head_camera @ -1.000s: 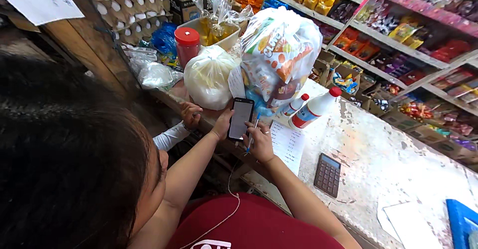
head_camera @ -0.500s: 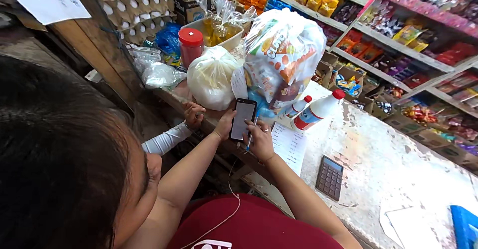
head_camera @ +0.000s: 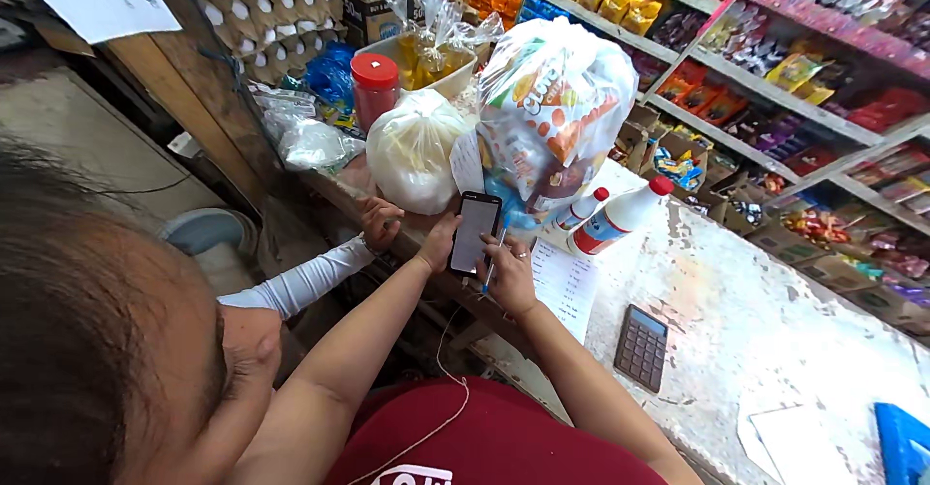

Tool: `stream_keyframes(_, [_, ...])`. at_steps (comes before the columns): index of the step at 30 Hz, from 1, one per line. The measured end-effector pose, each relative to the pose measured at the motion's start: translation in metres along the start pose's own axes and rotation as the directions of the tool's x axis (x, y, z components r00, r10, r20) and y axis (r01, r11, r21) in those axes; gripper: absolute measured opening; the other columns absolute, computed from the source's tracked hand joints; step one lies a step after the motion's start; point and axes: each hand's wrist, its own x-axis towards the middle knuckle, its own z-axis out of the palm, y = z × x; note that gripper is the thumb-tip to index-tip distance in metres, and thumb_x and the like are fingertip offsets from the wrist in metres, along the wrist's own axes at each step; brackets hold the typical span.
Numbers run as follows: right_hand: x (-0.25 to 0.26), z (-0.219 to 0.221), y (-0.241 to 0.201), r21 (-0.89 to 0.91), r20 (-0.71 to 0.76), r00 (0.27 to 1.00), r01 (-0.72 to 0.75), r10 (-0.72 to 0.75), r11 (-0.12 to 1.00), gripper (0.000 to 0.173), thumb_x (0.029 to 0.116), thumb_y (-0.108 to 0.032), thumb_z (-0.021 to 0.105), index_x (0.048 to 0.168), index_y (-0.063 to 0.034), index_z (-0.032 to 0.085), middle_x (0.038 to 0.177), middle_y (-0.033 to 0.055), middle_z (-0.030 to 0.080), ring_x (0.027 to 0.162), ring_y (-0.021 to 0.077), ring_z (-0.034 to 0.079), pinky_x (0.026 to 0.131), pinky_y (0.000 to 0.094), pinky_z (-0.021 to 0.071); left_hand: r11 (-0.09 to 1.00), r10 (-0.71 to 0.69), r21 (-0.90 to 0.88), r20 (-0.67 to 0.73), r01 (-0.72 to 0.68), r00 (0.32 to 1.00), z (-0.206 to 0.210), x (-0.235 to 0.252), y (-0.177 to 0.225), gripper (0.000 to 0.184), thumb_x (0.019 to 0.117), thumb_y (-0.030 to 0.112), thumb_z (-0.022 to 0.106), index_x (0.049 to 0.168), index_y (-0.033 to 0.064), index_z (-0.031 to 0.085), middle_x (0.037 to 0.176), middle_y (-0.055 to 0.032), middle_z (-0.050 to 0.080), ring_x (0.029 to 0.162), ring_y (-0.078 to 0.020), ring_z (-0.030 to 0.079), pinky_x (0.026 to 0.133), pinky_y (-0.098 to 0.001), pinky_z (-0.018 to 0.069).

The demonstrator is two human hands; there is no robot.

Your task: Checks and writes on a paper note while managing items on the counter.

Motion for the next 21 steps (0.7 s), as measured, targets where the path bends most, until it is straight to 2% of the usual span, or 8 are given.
stream_keyframes(3, [-0.0010,0.0002,0.0004,-0.001,0.001,1.000,0.008,-0.008,1.000,0.024,0.0916,-0.021,0.069,0.109,-0.0043,0.071,0.128,0.0117,0.071,0.122,0.0393,0.062,0.098,0.0561,0.0480,1.000,-0.007,-0.006,0.002,0.007,1.000,-0.0015,0.0018,-0.0030,0.050,0.1128,0.029,0.028,0.153,0.0005,0.036,0.144,-0.0190,0.054,0.128,-0.0225,0.058,0.108,-0.0426,0.0484])
stream_keyframes(9, [-0.0019,-0.0002,0.0016,-0.009,-0.009,1.000,0.019,-0.019,1.000,0.025,0.0917,-0.021,0.068,0.111,-0.0050,0.070,0.127,0.0110,0.071,0.122,0.0381,0.062,0.099,0.0550,0.0480,0.999,-0.018,-0.049,0.011,0.019,1.000,0.0008,-0.0006,0.0009,0.049,0.1131,0.029,0.028,0.152,0.0023,0.037,0.138,-0.0168,0.059,0.120,-0.0198,0.063,0.102,-0.0401,0.0525])
stream_keyframes(15, [-0.0028,0.0002,0.0017,-0.012,-0.010,1.000,0.024,-0.024,1.000,0.024,0.0917,-0.021,0.068,0.110,-0.0055,0.070,0.126,0.0114,0.072,0.121,0.0388,0.062,0.099,0.0552,0.0477,0.999,-0.027,-0.026,-0.010,0.027,1.000,-0.0005,0.0001,-0.0008,0.051,0.1130,0.030,0.029,0.154,0.0012,0.035,0.146,-0.0188,0.053,0.129,-0.0214,0.057,0.108,-0.0408,0.0482])
stream_keyframes(21, [-0.0020,-0.0007,0.0017,-0.025,0.000,1.000,0.004,-0.004,1.000,0.023,0.0924,-0.022,0.068,0.109,-0.0061,0.070,0.128,0.0100,0.071,0.122,0.0381,0.062,0.101,0.0555,0.0469,1.000,-0.015,-0.024,0.009,0.015,1.000,-0.0026,0.0027,-0.0029,0.050,0.1129,0.031,0.029,0.154,0.0020,0.036,0.145,-0.0175,0.054,0.128,-0.0212,0.058,0.107,-0.0419,0.0489])
